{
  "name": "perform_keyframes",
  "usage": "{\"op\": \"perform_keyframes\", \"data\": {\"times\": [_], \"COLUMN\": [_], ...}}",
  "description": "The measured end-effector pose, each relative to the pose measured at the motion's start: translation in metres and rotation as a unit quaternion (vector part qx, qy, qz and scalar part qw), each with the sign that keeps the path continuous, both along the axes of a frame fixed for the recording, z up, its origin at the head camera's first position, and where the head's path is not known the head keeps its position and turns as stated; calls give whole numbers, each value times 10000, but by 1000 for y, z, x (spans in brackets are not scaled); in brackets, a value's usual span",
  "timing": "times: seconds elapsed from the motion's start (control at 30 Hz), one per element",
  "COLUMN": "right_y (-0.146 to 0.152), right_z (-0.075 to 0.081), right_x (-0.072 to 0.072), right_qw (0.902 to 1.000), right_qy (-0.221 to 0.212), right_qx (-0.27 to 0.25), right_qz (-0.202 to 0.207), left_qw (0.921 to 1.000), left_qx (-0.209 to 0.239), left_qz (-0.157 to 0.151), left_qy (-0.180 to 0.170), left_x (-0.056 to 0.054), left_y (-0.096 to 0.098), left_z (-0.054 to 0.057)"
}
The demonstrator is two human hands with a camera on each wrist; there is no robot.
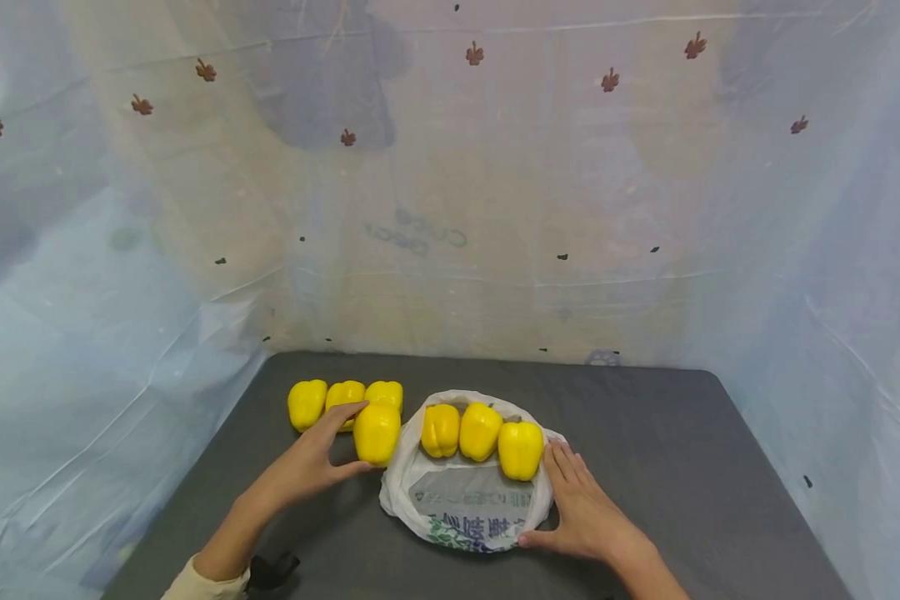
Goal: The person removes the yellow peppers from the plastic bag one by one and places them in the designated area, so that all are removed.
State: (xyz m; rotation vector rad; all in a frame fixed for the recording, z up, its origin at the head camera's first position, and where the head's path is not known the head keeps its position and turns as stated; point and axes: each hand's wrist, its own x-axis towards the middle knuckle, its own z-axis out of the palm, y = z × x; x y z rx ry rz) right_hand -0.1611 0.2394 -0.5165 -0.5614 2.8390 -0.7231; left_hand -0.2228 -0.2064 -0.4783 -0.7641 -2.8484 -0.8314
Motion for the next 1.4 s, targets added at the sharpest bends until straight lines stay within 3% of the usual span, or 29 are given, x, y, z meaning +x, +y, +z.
{"op": "perform_keyframes", "data": {"times": [0.33,0.63,1.4], "right_y": [1,1,1], "right_z": [-1,-1,0], "right_x": [1,1,1], "right_qw": [9999,9999,9999], "right_qy": [82,-15,-8], "right_qx": [-117,-117,-153], "right_qz": [43,25,34], "left_qw": [10000,9995,9971], "left_qx": [18,-23,-11], "left_qz": [-56,-85,-90], "left_qy": [19,-305,-756], "left_x": [-1,-1,-8], "left_y": [-15,-21,-17], "left_z": [-10,-18,-37]}}
